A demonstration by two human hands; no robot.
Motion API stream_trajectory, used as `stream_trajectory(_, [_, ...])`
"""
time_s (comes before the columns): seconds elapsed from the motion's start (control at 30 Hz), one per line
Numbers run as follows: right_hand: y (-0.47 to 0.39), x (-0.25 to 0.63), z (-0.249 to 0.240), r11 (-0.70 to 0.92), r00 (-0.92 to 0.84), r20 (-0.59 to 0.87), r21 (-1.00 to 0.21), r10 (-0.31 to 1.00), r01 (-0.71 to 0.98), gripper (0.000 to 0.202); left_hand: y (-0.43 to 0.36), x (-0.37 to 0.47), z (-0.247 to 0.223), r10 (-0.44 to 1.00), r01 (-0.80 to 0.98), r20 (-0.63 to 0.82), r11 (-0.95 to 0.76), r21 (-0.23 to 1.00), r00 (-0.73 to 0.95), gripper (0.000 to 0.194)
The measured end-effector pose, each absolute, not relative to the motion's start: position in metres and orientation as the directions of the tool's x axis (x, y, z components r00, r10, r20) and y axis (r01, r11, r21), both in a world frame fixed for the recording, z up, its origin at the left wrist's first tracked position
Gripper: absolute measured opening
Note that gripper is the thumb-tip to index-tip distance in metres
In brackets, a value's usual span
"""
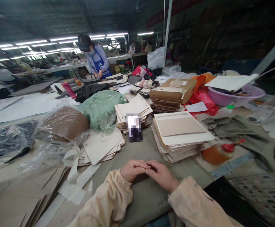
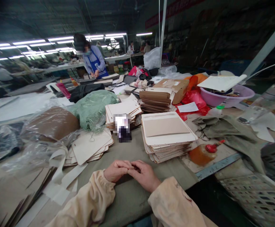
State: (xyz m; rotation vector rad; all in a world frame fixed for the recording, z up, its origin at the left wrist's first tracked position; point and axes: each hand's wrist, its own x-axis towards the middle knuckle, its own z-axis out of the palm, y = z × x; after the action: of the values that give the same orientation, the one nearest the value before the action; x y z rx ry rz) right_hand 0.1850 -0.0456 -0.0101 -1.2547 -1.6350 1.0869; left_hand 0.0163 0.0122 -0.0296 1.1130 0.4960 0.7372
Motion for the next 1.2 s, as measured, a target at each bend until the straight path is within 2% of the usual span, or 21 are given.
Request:
stream_trajectory(0.27, [-0.045, 0.186, -0.009, 0.136, -0.187, 0.079, -0.940, 0.979, 0.312, 0.026, 0.013, 0.017, -0.026, 0.739, -0.290, -0.023, 0.293, 0.911, 0.673, 0.019])
stream_trajectory(0.67, [-0.046, 0.184, -0.012, 0.171, -0.168, 0.121, -0.928, 0.978, 0.331, 0.024, 0.009, 0.016, -0.026, 0.720, -0.294, -0.144, 0.446, 0.845, 0.679, 0.025])
stream_trajectory(1.2, [-0.046, 0.183, -0.011, 0.184, -0.143, 0.143, -0.922, 0.979, 0.340, 0.024, 0.008, 0.018, -0.019, 0.728, -0.289, -0.159, 0.449, 0.845, 0.666, 0.021])
